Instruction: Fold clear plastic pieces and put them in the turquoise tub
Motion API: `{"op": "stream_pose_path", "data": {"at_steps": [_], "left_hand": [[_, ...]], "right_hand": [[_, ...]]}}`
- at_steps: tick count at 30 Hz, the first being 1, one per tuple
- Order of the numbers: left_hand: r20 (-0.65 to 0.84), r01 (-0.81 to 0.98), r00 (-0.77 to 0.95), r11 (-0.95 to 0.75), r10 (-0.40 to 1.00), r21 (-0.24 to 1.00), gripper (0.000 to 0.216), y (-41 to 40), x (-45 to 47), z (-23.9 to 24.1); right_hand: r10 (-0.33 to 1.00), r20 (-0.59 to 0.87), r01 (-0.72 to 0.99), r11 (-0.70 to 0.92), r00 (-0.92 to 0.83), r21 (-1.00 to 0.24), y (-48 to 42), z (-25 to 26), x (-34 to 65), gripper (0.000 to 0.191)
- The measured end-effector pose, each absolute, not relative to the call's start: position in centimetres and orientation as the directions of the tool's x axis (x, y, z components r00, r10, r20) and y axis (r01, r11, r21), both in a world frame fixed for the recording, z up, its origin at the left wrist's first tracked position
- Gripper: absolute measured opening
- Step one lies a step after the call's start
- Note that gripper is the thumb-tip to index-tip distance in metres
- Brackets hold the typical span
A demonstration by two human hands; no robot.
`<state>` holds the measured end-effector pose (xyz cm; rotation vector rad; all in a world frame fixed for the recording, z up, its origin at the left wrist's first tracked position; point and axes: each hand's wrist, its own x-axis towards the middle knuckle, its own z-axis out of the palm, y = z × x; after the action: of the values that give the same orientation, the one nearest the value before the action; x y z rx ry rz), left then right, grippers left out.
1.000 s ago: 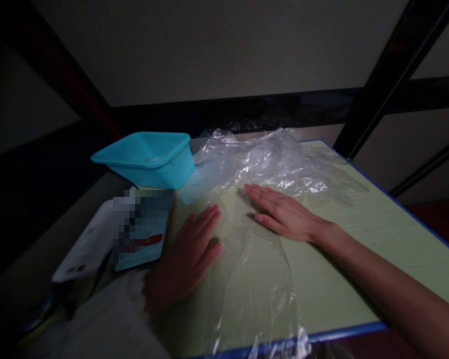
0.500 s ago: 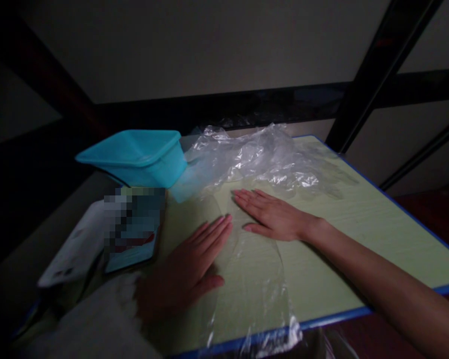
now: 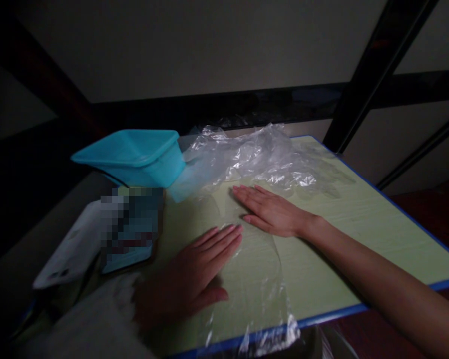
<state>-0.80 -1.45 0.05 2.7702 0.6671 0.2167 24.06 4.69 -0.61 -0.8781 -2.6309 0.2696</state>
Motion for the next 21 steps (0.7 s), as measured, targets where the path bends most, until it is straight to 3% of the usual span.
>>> {"op": "stream_pose_path", "data": {"at_steps": [10,17,21], "left_hand": [[0.096,0.432,0.869,-0.838,0.486,0.332,0.077,-1.4,-1.0,0.2],[0.359,0.371,0.665,-0.707,0.654,0.602,0.065,-1.1,-2.5,0.6],[0.254,0.315,0.825,-0.784,0.504,0.535,0.071,-1.0,-2.3,0.7]], "right_hand": [[0.607,0.262,0.556,0.793,-0.75,-0.248,4.9,-0.7,24.2,0.061],[0.631,0.27,0.577,0.775,-0.727,-0.259,4.8,-0.8,24.6,0.061],[0.621,0.246,0.566,0.782,-0.744,-0.26,5.0,-1.0,24.7,0.061]]}}
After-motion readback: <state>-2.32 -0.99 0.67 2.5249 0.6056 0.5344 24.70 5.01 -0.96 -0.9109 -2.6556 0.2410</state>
